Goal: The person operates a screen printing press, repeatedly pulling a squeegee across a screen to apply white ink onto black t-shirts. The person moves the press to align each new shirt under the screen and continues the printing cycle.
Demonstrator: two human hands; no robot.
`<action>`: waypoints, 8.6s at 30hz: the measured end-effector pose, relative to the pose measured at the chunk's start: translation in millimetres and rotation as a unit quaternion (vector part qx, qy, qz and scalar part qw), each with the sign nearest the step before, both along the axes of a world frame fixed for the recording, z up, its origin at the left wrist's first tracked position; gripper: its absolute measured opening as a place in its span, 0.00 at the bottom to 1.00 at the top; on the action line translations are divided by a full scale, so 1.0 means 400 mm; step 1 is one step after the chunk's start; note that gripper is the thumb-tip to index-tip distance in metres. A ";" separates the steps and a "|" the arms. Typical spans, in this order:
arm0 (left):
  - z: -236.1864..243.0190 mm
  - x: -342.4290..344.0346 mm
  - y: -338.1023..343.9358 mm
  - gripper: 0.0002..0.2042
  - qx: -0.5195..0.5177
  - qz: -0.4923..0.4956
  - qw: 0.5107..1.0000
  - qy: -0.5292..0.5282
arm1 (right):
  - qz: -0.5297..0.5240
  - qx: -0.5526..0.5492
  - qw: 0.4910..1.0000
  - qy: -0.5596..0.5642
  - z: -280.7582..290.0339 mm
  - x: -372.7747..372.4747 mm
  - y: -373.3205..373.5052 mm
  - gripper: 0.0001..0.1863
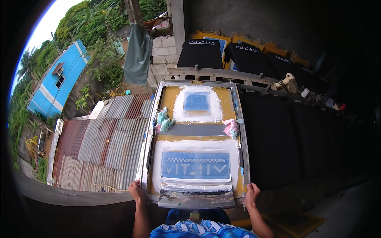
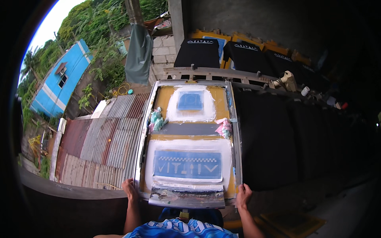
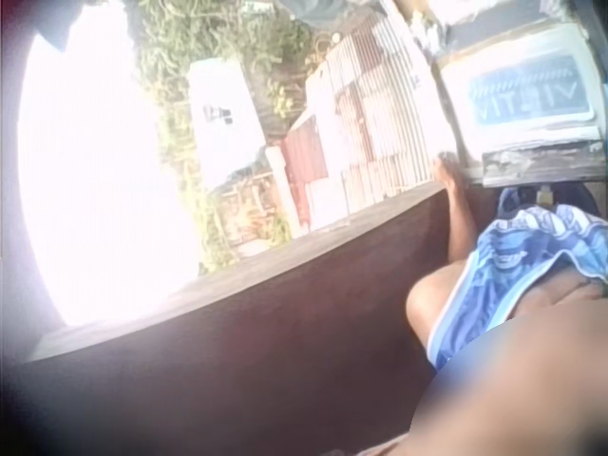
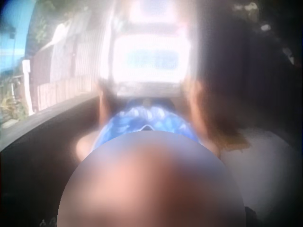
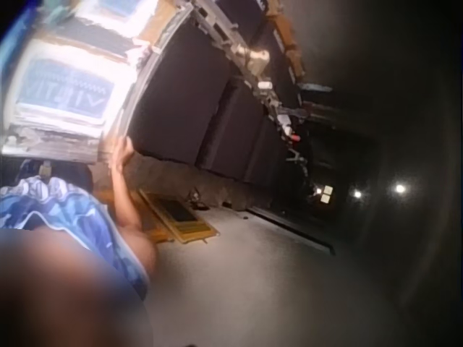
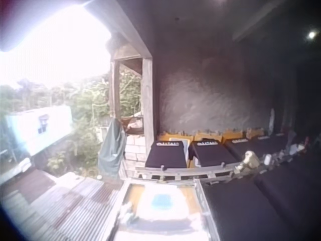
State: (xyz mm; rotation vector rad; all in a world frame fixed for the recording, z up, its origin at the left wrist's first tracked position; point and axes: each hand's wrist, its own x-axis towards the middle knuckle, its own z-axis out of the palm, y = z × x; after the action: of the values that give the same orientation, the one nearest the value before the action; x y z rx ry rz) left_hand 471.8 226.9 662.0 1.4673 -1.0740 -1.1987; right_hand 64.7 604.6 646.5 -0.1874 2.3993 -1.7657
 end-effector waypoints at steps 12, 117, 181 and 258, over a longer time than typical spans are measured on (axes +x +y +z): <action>0.039 0.012 0.018 0.13 0.028 -0.005 1.000 0.003 | -0.004 -0.001 1.000 -0.001 0.021 0.032 0.005 0.14; 0.085 -0.005 0.079 0.24 -0.004 -0.206 0.910 -0.360 | 0.201 0.210 0.957 0.009 0.065 -0.021 0.122 0.21; 0.224 -0.525 -0.131 0.06 -0.466 -0.354 0.716 -0.381 | 0.393 0.313 0.802 0.323 0.337 -0.194 -0.451 0.02; 0.201 -0.482 -0.077 0.12 -0.506 -0.310 0.735 -0.327 | 0.362 0.261 0.818 0.364 0.336 -0.126 -0.399 0.03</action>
State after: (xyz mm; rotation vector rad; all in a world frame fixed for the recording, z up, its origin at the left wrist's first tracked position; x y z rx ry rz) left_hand 279.2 195.9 742.4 0.5915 -2.3451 -0.2232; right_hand 14.3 445.2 780.9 -1.6789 2.5567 -0.6976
